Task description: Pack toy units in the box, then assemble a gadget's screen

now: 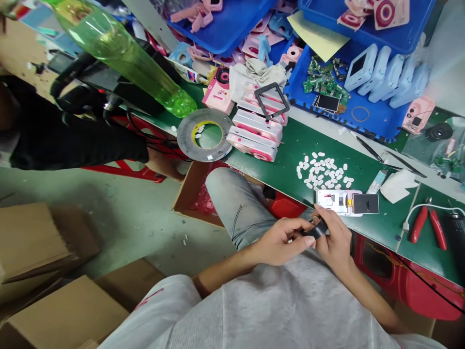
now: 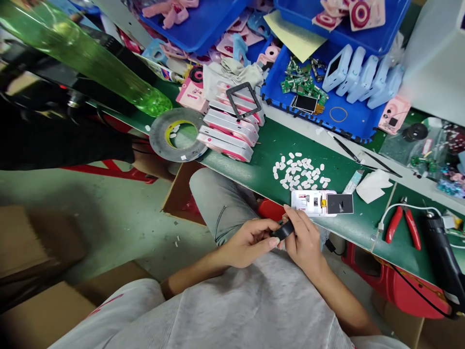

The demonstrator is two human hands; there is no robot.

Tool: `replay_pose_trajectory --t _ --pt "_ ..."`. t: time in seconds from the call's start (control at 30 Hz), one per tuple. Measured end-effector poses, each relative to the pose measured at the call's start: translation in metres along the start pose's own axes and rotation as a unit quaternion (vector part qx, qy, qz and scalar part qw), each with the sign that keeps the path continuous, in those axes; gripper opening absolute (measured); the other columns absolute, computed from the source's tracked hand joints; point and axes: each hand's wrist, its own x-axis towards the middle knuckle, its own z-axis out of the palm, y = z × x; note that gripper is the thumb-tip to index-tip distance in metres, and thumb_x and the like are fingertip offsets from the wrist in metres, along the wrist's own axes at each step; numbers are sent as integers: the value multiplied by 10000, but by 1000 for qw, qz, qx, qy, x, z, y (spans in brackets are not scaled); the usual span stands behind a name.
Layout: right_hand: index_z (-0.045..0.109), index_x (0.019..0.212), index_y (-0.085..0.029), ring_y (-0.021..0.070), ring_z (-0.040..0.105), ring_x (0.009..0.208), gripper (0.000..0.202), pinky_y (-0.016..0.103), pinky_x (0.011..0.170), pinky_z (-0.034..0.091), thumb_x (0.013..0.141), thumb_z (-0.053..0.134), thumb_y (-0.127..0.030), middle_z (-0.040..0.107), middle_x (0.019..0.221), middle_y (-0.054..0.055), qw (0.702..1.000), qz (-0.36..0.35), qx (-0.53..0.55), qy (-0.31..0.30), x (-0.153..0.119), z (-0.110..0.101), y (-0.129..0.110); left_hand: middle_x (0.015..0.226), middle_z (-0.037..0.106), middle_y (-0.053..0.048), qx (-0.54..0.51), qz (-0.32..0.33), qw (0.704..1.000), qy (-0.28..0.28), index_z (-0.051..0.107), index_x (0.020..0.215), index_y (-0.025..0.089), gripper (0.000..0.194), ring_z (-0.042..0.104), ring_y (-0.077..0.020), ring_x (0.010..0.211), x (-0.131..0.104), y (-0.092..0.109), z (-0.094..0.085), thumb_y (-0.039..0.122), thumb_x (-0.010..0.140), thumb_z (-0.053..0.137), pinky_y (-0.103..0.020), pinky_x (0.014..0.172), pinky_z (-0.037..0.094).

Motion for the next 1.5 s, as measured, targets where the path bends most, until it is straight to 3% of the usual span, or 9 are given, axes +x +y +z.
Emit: replay_pose_trajectory --t 0.2,0.57,0.7,0.8,0.87,0.93,1.07,1.3,1.5 --pt "490 1520 -323 205 720 848 606 343 744 612 964 465 -84 741 1006 55 1000 8 16 14 0 3 0 721 604 -7 16 -8 1000 16 634 852 135 262 475 -72 579 2 1 0 384 932 618 -204 531 362" --pt "560 1461 -291 209 711 809 564 348 712 605 945 477 -78 731 943 65 1000 5 14 20 -1 4 1 676 540 22 -9 -31 999 24 606 829 149 454 440 -68 564 4 -3 0 593 913 648 -207 519 341" --pt "640 1319 -307 194 697 843 453 333 736 591 929 560 -91 721 972 48 988 34 140 -57 6 -9 1 669 538 28 -40 -49 998 -10 593 782 152 517 436 -70 575 6 1 -11 653 894 654 -216 543 354" --pt "654 1290 -303 192 692 829 399 332 723 593 913 664 -172 732 1011 48 954 77 246 -151 7 -18 1 672 557 20 -31 -46 998 -31 646 801 138 507 448 -76 595 5 3 -22 637 877 691 -220 561 361" --pt "676 1252 -293 189 695 783 348 329 681 596 913 705 -220 742 1003 56 936 113 294 -154 4 -19 1 742 607 -9 -3 -10 1000 -10 693 869 132 462 497 -86 638 4 1 -26 594 881 714 -221 584 388" --pt "716 1146 -286 196 713 777 238 330 665 600 918 711 -219 755 963 55 936 129 312 -100 0 -16 0 929 653 -49 20 61 996 55 715 1006 151 397 555 -89 696 2 -3 -26 522 874 756 -223 623 443" --pt "740 1056 -288 217 744 821 235 339 679 618 878 739 -134 771 923 48 957 76 280 3 -8 -5 -4 1199 604 -69 63 211 959 177 679 1196 243 382 603 -58 715 0 -10 -22 355 857 816 -223 668 529" --pt "700 1091 -223 198 745 826 281 306 673 630 861 727 -64 760 949 64 972 0 229 51 -7 1 -5 1046 686 -53 218 315 894 233 720 1039 203 164 706 -143 927 0 -1 -16 273 900 773 -258 770 609" --pt "679 1076 -199 181 739 839 278 287 701 627 854 718 -37 750 966 68 980 -29 190 51 -8 -1 -2 985 686 -34 220 318 888 247 722 964 197 74 686 -114 864 1 -3 -11 241 914 754 -246 772 591"
